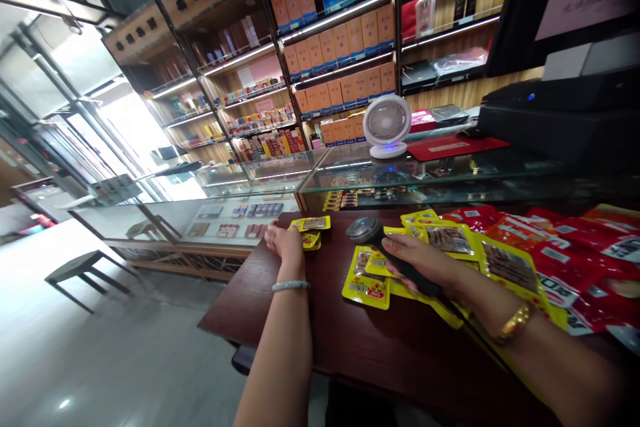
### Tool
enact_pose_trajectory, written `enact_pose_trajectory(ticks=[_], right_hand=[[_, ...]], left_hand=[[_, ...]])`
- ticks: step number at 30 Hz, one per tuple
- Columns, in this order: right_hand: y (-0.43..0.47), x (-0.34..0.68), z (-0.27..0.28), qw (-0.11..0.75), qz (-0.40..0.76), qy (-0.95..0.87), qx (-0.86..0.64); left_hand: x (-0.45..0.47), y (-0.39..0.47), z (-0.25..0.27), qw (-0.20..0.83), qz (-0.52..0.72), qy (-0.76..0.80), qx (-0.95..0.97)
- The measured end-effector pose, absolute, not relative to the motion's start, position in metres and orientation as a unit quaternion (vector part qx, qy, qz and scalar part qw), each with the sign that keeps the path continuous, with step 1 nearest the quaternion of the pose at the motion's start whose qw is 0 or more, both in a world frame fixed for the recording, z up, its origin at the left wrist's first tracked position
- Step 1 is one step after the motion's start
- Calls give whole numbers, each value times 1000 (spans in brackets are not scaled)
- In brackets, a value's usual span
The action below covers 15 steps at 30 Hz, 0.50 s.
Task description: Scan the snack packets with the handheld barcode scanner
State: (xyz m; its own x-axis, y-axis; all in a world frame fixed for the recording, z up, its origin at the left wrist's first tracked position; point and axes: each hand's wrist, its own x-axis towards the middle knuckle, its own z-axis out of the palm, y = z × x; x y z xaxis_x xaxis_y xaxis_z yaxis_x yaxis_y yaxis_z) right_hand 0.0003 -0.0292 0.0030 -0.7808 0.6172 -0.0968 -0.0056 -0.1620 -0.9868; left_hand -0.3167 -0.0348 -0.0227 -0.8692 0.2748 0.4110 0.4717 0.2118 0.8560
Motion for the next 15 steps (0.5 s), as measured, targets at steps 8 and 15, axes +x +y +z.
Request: enact_pose_trajectory(ticks=[8,15], right_hand=[[-21,4,2,234,714,-613,-244],[-17,4,-1,233,708,-620,-246]], left_hand=[[-248,-34,-17,-100,-253,-764,-586],[-223,-29,-33,-91,-167,-735,-651]])
